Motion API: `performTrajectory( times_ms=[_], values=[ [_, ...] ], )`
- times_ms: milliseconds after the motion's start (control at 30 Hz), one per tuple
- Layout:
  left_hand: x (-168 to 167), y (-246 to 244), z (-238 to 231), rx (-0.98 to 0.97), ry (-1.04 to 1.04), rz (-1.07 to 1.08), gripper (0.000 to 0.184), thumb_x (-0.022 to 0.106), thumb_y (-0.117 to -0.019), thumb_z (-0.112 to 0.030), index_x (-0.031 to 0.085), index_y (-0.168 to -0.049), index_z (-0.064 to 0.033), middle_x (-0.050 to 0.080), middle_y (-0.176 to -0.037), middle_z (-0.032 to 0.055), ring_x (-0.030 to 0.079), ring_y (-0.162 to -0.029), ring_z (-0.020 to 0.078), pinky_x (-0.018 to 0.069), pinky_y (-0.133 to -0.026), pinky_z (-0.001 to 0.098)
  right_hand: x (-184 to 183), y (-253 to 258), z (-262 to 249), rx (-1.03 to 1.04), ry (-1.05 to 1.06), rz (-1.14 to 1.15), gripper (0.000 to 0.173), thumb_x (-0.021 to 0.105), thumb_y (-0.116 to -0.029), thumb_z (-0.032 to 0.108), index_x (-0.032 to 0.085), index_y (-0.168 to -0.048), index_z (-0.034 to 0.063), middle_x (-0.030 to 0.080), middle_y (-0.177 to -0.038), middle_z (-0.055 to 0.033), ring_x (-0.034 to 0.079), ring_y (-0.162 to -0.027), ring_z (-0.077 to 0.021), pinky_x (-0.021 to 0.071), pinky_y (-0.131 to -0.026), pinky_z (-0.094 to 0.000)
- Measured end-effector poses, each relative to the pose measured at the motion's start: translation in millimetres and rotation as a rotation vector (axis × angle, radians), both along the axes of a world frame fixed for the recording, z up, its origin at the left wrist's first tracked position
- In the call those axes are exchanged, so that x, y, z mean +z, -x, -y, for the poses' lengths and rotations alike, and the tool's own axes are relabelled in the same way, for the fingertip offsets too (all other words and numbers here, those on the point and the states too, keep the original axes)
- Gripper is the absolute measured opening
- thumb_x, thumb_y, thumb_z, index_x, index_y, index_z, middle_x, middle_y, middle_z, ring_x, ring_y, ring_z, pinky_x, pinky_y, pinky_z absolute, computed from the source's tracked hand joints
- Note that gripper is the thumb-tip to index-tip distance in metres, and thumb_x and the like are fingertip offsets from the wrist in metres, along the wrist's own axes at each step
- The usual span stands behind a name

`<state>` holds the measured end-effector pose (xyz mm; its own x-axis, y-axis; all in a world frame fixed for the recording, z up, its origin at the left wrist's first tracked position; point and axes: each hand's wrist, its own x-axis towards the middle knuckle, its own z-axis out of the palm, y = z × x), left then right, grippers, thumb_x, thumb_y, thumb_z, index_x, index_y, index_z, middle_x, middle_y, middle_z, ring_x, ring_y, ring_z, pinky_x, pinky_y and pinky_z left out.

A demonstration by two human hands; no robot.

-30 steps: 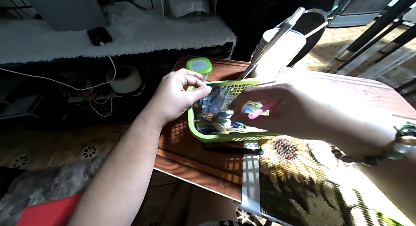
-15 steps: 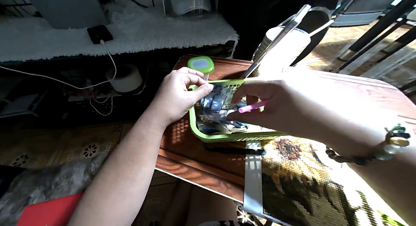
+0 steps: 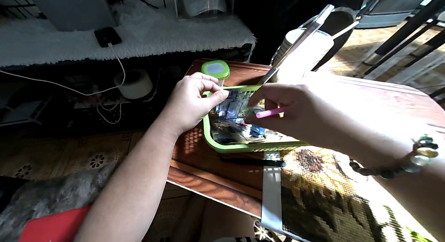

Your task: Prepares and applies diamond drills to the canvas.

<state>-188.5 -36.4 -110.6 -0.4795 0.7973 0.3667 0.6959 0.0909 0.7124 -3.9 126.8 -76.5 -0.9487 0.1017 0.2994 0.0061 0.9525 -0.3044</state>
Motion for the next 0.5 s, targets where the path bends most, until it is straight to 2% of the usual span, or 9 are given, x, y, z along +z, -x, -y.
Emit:
performTrajectory(
  times_ms=[67, 100, 200, 267, 367, 500],
  values=[
    [0.2, 0.1, 0.0, -0.001, -0.002, -0.003, 0.019, 0.068, -0.0955, -0.031, 0.079, -0.092, -0.0155, 0.068, -0.124, 0.0002, 0.059, -0.119, 0.007, 0.048, -0.098, 0.0293, -1.0, 0.3, -2.0, -0.002, -0.027, -0.035, 0.026, 0.073, -0.0897, 0.039, 0.069, -0.111, 0.0232, 0.059, -0.069, 0.0096, 0.057, -0.06, -0.0072, 0.0469, -0.055, -0.0351],
    [0.5, 0.1, -0.2, 0.001, 0.0, -0.003, 0.019, 0.069, -0.0956, -0.031, 0.079, -0.092, -0.0155, 0.068, -0.123, 0.0002, 0.06, -0.119, 0.0068, 0.0487, -0.098, 0.0289, -1.7, 1.2, -3.0, -0.011, -0.034, -0.044, 0.026, 0.072, -0.0902, 0.037, 0.07, -0.111, 0.0229, 0.058, -0.068, 0.0091, 0.055, -0.059, -0.0083, 0.0455, -0.054, -0.0366],
    [0.1, -0.1, -0.2, 0.005, -0.001, -0.005, 0.019, 0.069, -0.0952, -0.031, 0.079, -0.092, -0.0158, 0.069, -0.124, 0.0, 0.06, -0.119, 0.0067, 0.0487, -0.098, 0.0297, -3.9, -0.1, -3.2, 0.007, -0.036, -0.041, 0.014, 0.071, -0.0913, 0.03, 0.072, -0.102, 0.0216, 0.061, -0.07, 0.0083, 0.059, -0.061, -0.0087, 0.0483, -0.056, -0.0376],
    [-0.2, 0.1, 0.1, 0.002, -0.005, 0.001, 0.018, 0.069, -0.0951, -0.031, 0.079, -0.091, -0.016, 0.069, -0.124, -0.0005, 0.059, -0.119, 0.0069, 0.0481, -0.098, 0.0297, -2.8, -3.6, -1.7, 0.061, -0.027, -0.006, 0.006, 0.069, -0.0916, 0.028, 0.072, -0.095, 0.0233, 0.064, -0.073, 0.0104, 0.061, -0.064, -0.0046, 0.0511, -0.057, -0.0332],
    [-0.1, 0.1, 0.1, -0.002, -0.004, 0.004, 0.018, 0.069, -0.0948, -0.031, 0.079, -0.092, -0.0159, 0.069, -0.123, -0.0003, 0.059, -0.119, 0.007, 0.0478, -0.098, 0.0298, -1.7, -6.5, -1.9, 0.148, 0.014, 0.056, 0.008, 0.065, -0.0906, 0.029, 0.072, -0.088, 0.0264, 0.061, -0.068, 0.0156, 0.054, -0.057, 0.0049, 0.0448, -0.049, -0.0202],
    [0.2, 0.1, 0.2, -0.006, -0.005, 0.01, 0.019, 0.069, -0.0951, -0.03, 0.079, -0.091, -0.015, 0.069, -0.123, 0.0004, 0.059, -0.119, 0.0073, 0.0483, -0.098, 0.0293, -2.2, -2.7, -8.7, 0.212, 0.086, 0.028, 0.014, 0.063, -0.0921, 0.03, 0.073, -0.084, 0.0234, 0.059, -0.065, 0.0153, 0.05, -0.054, 0.0069, 0.04, -0.045, -0.0156]
  ],
)
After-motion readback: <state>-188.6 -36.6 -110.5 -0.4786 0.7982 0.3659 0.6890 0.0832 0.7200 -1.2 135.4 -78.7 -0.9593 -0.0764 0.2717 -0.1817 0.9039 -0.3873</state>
